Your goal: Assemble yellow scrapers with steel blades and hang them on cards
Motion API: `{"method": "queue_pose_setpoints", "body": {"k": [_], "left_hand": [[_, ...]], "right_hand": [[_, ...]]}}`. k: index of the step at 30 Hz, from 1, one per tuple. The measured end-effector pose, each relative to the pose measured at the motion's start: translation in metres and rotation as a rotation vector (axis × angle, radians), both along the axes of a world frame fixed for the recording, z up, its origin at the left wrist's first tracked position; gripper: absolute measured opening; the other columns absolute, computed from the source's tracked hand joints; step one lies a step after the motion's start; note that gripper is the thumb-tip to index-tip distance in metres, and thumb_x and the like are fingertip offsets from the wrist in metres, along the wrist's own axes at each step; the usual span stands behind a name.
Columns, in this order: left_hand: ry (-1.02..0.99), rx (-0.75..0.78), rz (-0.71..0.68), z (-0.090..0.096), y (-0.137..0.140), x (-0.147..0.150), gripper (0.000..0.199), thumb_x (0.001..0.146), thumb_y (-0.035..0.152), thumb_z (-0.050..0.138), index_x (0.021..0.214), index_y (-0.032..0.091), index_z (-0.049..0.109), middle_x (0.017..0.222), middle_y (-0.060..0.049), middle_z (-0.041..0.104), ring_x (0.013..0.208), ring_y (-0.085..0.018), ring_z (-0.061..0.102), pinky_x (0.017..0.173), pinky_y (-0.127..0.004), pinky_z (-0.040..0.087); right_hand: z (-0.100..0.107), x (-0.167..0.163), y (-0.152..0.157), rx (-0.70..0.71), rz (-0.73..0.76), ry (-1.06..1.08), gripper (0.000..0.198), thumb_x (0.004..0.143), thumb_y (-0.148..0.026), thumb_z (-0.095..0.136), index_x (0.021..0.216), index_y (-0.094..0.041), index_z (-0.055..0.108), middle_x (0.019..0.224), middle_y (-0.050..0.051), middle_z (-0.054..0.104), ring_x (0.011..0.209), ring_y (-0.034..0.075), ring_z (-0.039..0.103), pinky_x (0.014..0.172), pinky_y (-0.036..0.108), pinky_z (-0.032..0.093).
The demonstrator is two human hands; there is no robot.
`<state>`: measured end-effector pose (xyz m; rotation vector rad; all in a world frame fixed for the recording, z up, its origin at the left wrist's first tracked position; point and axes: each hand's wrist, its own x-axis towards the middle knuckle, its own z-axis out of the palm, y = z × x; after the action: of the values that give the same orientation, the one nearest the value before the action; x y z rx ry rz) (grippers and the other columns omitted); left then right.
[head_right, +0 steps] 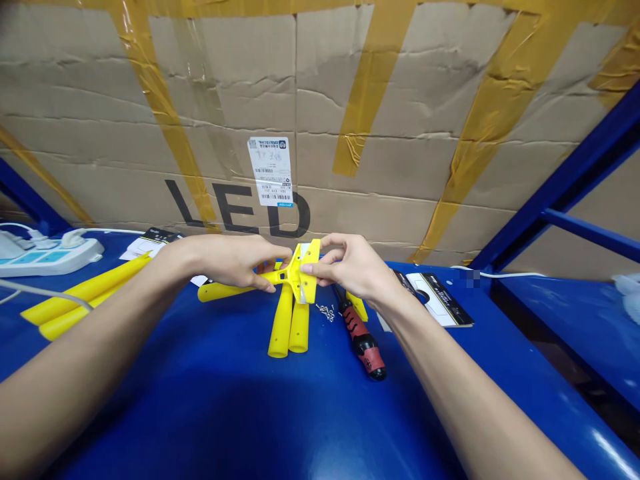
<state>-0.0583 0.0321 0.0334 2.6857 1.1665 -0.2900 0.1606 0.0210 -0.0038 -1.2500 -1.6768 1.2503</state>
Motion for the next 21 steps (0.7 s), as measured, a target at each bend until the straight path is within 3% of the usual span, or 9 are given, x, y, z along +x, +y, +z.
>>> {"method": "queue_pose_setpoints", "body": {"k": [7, 12, 21], "left_hand": [[-0.034, -0.018, -0.014, 0.002, -0.002, -0.001, 0.028, 0.083, 0.033, 0.067, 0.107, 0.023, 0.056, 0.097, -0.002, 0.068, 0.079, -0.018, 0.06, 0.065, -0.027, 0.039], [-0.06, -0.013, -0.044, 0.003, -0.001, -0.003, 0.024, 0.085, 0.036, 0.066, 0.102, 0.022, 0.054, 0.095, -0.002, 0.067, 0.079, -0.017, 0.059, 0.065, -0.027, 0.039], [-0.054, -0.004, -0.078, 0.003, -0.003, -0.001, 0.022, 0.087, 0.035, 0.064, 0.101, 0.023, 0.053, 0.092, -0.001, 0.065, 0.078, -0.017, 0.059, 0.065, -0.027, 0.038]], "right_hand": [[-0.001, 0.002, 0.004, 0.006, 0.015, -0.064, 0.038, 0.057, -0.037, 0.093, 0.066, -0.02, 0.06, 0.056, 0.001, 0.067, 0.053, 0.014, 0.061, 0.054, 0.028, 0.047], [-0.008, 0.002, 0.006, 0.057, -0.003, -0.117, 0.041, 0.063, -0.043, 0.09, 0.062, -0.02, 0.056, 0.05, -0.002, 0.061, 0.046, 0.01, 0.05, 0.048, 0.025, 0.038], [-0.008, -0.001, 0.002, -0.054, 0.098, 0.007, 0.032, 0.064, -0.043, 0.089, 0.079, -0.018, 0.075, 0.073, 0.002, 0.071, 0.062, 0.013, 0.059, 0.061, 0.028, 0.047]]}}
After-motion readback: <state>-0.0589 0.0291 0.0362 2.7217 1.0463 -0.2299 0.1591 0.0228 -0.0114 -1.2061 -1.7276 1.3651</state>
